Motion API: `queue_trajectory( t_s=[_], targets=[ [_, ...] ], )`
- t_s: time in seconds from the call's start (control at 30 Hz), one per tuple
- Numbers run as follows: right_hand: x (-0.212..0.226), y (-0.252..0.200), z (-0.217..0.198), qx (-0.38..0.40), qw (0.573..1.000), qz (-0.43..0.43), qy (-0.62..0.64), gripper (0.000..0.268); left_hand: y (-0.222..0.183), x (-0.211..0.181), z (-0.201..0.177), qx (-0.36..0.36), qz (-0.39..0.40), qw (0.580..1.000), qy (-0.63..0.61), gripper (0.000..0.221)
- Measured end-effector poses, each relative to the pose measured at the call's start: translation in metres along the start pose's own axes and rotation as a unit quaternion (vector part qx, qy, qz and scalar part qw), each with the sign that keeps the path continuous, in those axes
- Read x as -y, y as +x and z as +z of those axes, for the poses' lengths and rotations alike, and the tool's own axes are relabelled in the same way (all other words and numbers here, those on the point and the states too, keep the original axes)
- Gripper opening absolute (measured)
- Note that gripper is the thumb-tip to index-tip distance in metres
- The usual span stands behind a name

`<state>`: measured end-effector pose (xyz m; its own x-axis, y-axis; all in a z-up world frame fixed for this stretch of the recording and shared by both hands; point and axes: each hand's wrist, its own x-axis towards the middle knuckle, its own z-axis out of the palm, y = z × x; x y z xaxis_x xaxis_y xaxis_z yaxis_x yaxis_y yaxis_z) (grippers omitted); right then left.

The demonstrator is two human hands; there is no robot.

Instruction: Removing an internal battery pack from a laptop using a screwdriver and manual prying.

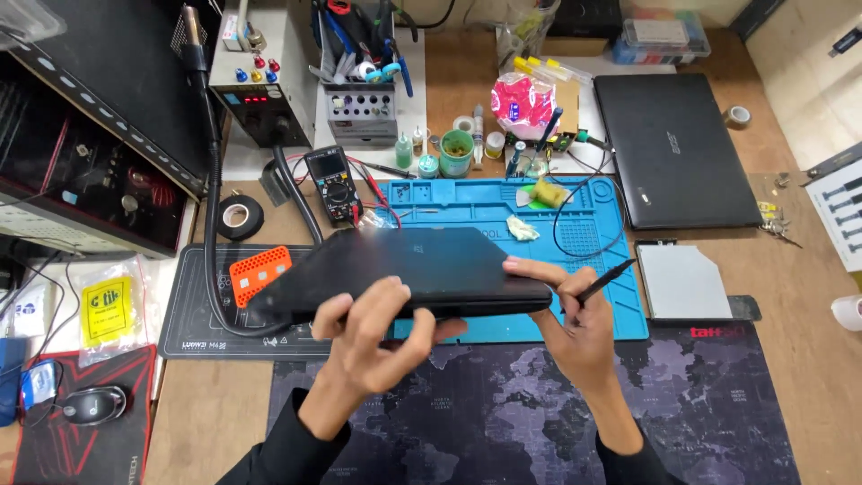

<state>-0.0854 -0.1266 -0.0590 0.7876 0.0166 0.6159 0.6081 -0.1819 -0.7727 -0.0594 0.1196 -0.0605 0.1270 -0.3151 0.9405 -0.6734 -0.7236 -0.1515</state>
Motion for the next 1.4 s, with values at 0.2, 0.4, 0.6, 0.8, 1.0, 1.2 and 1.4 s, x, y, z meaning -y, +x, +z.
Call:
queue_trajectory(
  t_s=[0.2,0.4,0.6,0.8,1.0,1.2,1.4],
  targets=[
    [0.009,-0.043,-0.005,-0.076,0.993,0.047,0.074,0.027,-0.01,-0.023,-0.015,0.029,0.01,0.999,0.04,0.031],
    [0.032,-0.069,0.008,-0.227,0.966,0.095,0.08,0.028,-0.019,-0.032,-0.029,0.121,-0.04,0.991,0.043,0.023],
    [0.029,-0.111,0.021,-0.214,0.967,-0.077,-0.114,0.011,-0.037,-0.047,-0.028,0.122,-0.032,0.99,0.057,0.02],
    [0.046,-0.128,0.015,-0.037,0.958,-0.157,-0.237,0.028,-0.032,-0.046,-0.03,0.098,-0.042,0.993,0.058,0.018],
    [0.036,-0.102,0.02,-0.006,0.925,-0.265,-0.273,0.029,-0.015,-0.051,-0.04,0.153,-0.079,0.985,0.027,0.024],
    [0.031,-0.091,0.026,-0.029,0.923,-0.279,-0.262,0.027,-0.005,-0.055,-0.045,0.198,-0.114,0.974,0.006,0.031],
    [0.037,-0.084,0.026,-0.013,0.925,-0.271,-0.268,0.025,-0.004,-0.056,-0.044,0.199,-0.124,0.972,0.0,0.029]
  ],
)
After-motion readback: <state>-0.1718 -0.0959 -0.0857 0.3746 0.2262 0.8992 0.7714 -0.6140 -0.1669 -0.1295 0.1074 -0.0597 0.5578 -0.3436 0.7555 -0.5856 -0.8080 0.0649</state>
